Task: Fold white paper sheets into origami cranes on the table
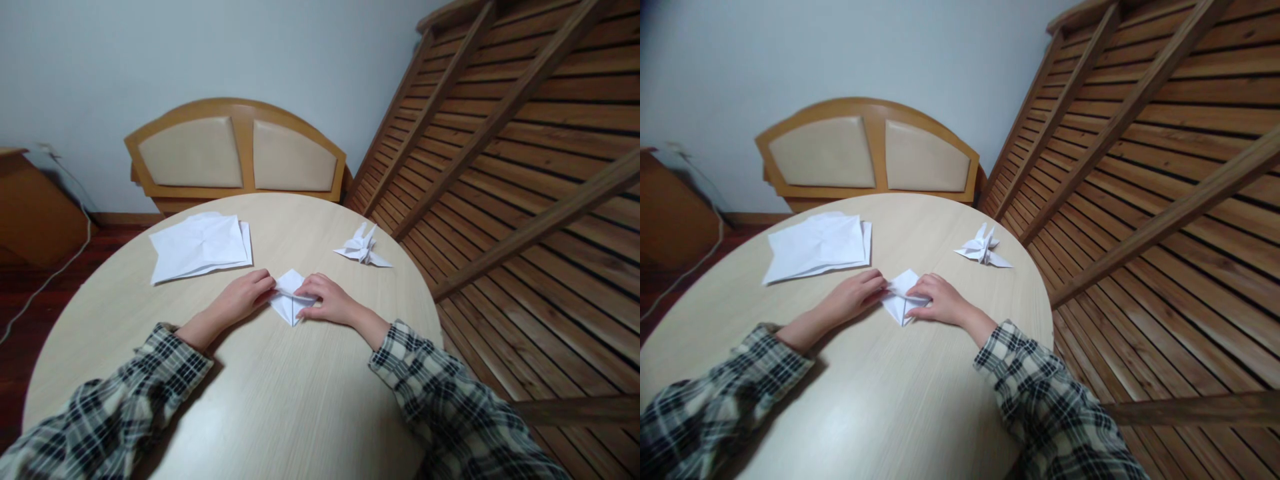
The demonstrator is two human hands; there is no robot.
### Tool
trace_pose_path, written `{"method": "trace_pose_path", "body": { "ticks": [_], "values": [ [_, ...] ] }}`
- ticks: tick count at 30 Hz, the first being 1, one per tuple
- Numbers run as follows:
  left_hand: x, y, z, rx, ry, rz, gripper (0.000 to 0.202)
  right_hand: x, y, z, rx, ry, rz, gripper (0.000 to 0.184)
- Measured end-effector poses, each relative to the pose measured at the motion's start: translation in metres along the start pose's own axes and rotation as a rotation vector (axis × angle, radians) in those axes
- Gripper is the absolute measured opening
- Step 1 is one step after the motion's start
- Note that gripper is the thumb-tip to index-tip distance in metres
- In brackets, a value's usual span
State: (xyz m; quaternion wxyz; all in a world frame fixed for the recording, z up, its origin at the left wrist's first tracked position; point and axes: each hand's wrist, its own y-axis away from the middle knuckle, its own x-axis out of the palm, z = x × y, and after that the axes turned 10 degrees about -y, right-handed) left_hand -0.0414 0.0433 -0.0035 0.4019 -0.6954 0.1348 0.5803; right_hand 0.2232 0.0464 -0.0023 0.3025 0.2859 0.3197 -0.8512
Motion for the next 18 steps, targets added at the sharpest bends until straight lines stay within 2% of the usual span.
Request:
{"method": "trace_pose_path", "body": {
  "ticks": [5,10,18],
  "values": [
    [-0.002,-0.001,-0.001,-0.058,0.059,-0.006,0.015,0.004,0.001,-0.005,0.053,0.093,-0.113,0.024],
    [0.000,-0.001,-0.001,-0.116,0.046,0.033,0.012,0.008,0.002,-0.018,0.152,0.146,-0.219,0.027],
    [-0.001,-0.004,-0.006,-0.328,0.004,0.074,0.019,0.007,-0.003,-0.013,0.145,0.114,-0.252,0.024]
  ]
}}
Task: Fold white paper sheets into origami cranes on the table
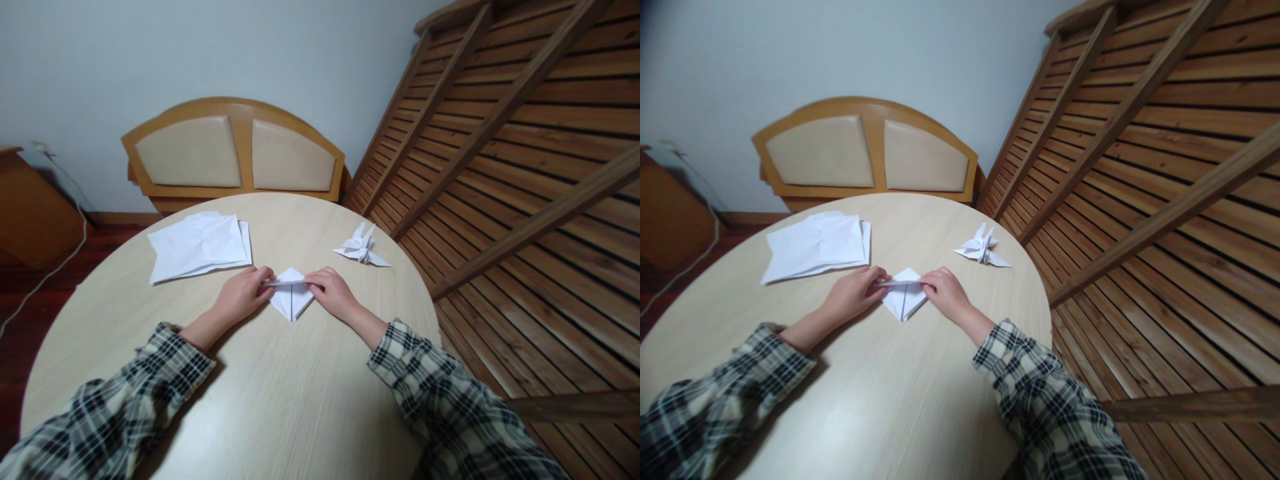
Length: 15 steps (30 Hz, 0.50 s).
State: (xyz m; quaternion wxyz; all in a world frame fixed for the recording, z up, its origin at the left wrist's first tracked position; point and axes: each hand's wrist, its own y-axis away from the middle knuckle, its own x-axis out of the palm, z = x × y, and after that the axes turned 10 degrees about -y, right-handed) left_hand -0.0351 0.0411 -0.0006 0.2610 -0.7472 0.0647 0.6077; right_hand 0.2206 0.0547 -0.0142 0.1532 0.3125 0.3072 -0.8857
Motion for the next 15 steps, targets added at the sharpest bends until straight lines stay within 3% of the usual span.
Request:
{"method": "trace_pose_path", "body": {
  "ticks": [4,15],
  "values": [
    [-0.001,0.000,-0.001,-0.054,-0.042,0.000,0.019,0.002,-0.001,0.005,0.027,0.032,0.006,0.017],
    [0.002,-0.004,-0.011,-0.159,0.082,-0.039,0.026,0.007,-0.004,0.005,0.183,0.010,-0.100,0.033]
  ]
}}
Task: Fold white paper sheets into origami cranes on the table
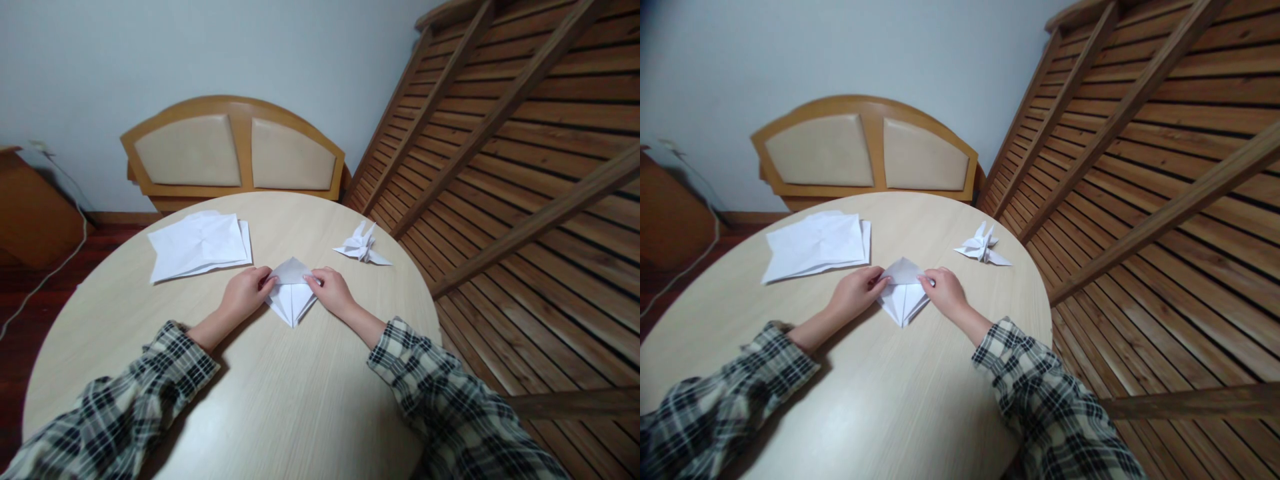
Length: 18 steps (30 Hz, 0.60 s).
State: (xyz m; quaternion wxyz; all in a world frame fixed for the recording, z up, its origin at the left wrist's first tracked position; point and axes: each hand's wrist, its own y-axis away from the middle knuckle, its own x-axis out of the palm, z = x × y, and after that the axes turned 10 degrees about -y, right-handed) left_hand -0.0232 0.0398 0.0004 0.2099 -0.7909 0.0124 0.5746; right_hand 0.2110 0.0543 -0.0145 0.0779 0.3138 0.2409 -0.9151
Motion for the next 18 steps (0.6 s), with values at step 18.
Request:
{"method": "trace_pose_path", "body": {
  "ticks": [18],
  "values": [
    [0.006,-0.003,-0.014,-0.052,0.143,0.027,0.036,0.009,0.001,0.004,0.130,-0.172,-0.091,0.035]
  ]
}}
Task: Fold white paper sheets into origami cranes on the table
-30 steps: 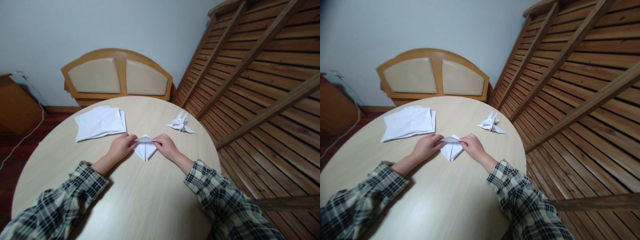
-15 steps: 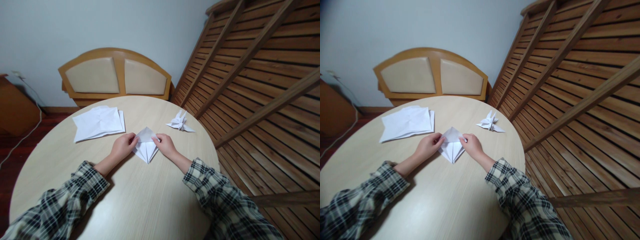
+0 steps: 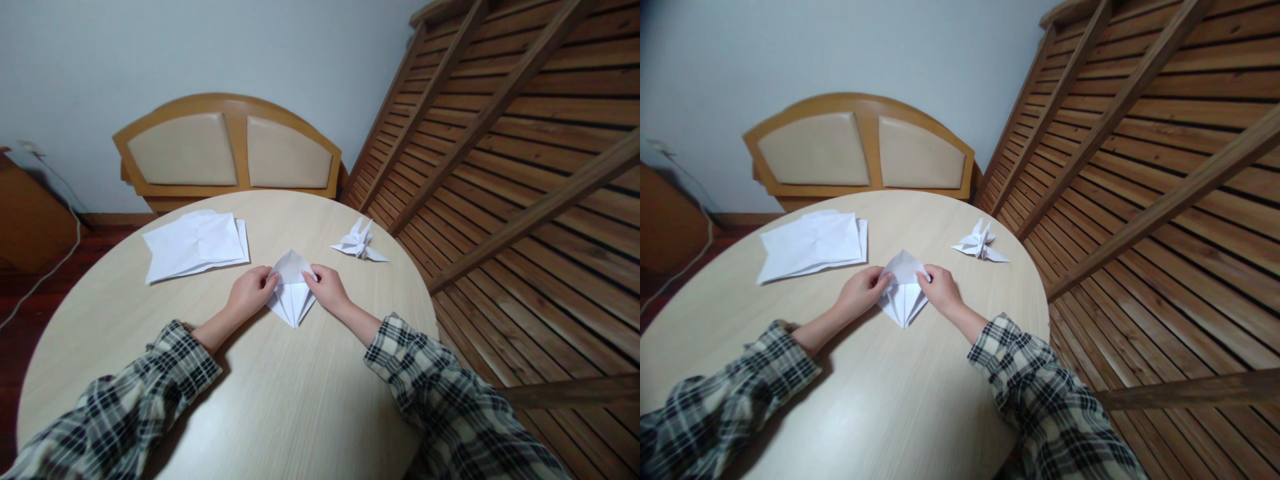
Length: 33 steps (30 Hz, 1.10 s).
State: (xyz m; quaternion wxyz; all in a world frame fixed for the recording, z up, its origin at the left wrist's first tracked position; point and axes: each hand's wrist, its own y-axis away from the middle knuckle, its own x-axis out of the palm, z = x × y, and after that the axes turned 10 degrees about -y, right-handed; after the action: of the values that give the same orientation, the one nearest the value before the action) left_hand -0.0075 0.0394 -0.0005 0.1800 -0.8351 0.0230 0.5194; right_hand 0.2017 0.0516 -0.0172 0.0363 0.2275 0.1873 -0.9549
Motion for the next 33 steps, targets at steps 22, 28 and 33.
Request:
{"method": "trace_pose_path", "body": {
  "ticks": [22,28,33],
  "values": [
    [-0.003,-0.001,0.017,0.116,0.349,0.050,0.039,-0.007,-0.002,-0.014,0.074,-0.103,-0.010,0.030],
    [-0.004,0.000,0.013,0.226,0.349,0.089,0.037,-0.008,-0.002,-0.013,0.055,-0.134,0.024,0.028],
    [-0.004,0.001,0.011,0.287,0.335,0.085,0.037,-0.008,-0.002,-0.012,0.050,-0.132,0.026,0.026]
  ]
}}
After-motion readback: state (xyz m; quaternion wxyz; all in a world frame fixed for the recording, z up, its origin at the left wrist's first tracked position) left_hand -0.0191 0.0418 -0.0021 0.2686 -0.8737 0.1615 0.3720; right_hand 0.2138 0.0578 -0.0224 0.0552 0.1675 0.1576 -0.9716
